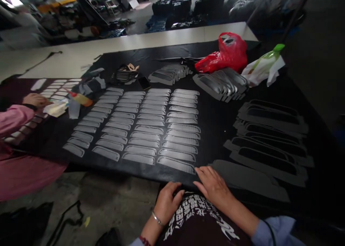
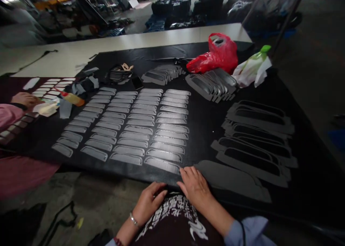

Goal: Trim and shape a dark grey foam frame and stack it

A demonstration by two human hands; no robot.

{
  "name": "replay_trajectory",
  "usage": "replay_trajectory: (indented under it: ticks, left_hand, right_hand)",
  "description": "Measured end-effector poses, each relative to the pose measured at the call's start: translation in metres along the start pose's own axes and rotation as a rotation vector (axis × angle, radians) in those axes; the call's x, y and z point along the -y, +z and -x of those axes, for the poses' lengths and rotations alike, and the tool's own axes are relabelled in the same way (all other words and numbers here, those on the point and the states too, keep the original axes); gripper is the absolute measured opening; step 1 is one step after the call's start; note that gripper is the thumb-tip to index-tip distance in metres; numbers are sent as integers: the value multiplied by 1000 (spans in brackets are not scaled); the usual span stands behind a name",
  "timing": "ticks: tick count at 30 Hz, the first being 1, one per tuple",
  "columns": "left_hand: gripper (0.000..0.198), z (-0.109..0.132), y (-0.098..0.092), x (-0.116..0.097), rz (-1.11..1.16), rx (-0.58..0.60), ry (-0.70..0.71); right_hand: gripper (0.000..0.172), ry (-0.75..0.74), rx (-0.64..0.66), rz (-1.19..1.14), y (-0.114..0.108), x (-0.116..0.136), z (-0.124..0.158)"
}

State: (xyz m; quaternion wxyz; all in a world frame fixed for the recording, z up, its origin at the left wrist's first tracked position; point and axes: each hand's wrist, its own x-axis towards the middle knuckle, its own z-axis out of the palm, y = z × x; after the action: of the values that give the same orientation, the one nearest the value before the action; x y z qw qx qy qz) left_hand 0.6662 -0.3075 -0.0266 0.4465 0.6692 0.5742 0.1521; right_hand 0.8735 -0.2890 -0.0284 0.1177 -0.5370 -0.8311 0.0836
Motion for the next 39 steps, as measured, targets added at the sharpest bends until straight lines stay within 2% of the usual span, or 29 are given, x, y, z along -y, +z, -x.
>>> replay_trajectory:
  ticks: [3,8,16,22,28,33,39]
  left_hand:
    - [26,-3,-10,6,-21,38,46]
    - [28,-5,-23,12,-41,110,89]
    - [26,-6,-32,22,-53,178,111]
    - [28,-8,-31,22,-62,216,115]
    - [26,-9,-25,22,8,199,83]
    - [24,-8,-17,21,159,181,18]
    - [35,-8,-11,4,596,256,-201]
  right_hand:
    - [34,60,15,79,14,12,-11]
    - [27,127,53,151,26,16,-13]
    - [20,125,96,177,17,20,-19]
    - [25,117,140,163,13,19,-26]
    - [15,195,193,102,8,26,-32]
    - [6,384,245,-8,-12,28,-26]
    - [12,503,392,-401,-33,20,-3]
